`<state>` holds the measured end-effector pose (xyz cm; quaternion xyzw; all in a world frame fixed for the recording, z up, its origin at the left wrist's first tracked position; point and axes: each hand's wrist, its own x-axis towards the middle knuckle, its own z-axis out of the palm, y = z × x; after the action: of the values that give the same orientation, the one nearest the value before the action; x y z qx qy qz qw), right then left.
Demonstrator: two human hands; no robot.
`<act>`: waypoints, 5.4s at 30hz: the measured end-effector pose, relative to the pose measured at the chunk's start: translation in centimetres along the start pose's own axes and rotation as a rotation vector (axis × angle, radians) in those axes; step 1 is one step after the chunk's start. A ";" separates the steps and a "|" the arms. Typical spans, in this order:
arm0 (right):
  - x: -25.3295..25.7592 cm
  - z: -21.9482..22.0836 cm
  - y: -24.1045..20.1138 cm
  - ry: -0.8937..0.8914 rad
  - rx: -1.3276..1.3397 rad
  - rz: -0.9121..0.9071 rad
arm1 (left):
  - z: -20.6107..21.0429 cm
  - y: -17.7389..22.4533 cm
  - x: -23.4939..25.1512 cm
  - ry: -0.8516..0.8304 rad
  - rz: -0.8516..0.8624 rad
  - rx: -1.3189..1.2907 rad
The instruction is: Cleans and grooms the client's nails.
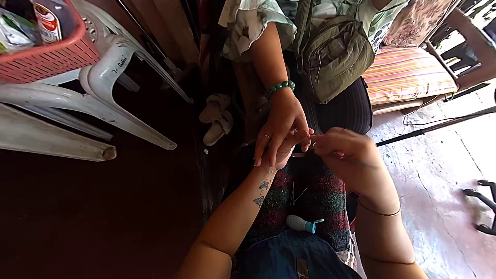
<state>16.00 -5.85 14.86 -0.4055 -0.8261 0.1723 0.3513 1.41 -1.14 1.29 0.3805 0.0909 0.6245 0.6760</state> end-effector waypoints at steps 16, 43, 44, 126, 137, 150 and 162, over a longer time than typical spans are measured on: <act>-0.3 1.3 5.6 0.191 0.931 0.439 | -1.1 0.2 0.5 0.029 -0.051 0.031; 3.6 5.6 3.9 0.350 0.970 0.192 | -1.3 0.0 -0.9 0.182 -0.063 -0.083; 1.9 6.0 4.0 0.328 0.988 0.218 | -1.2 0.1 -0.9 0.188 -0.075 -0.102; -5.0 8.7 4.5 0.385 0.386 0.121 | 0.9 1.4 -0.7 -0.011 -0.076 -0.220; -5.2 8.9 3.8 0.385 0.614 0.260 | 0.9 1.5 -0.6 -0.019 -0.083 -0.185; -5.3 8.9 3.9 0.399 0.401 0.181 | 0.7 1.3 -0.5 -0.012 -0.077 -0.154; -5.2 8.9 3.0 0.409 0.601 0.311 | 0.5 1.1 -0.2 -0.030 -0.059 -0.128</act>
<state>13.44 -8.12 4.64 -0.4308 -0.5805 0.3735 0.5813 0.85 -1.63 2.24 0.3431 0.0517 0.6030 0.7183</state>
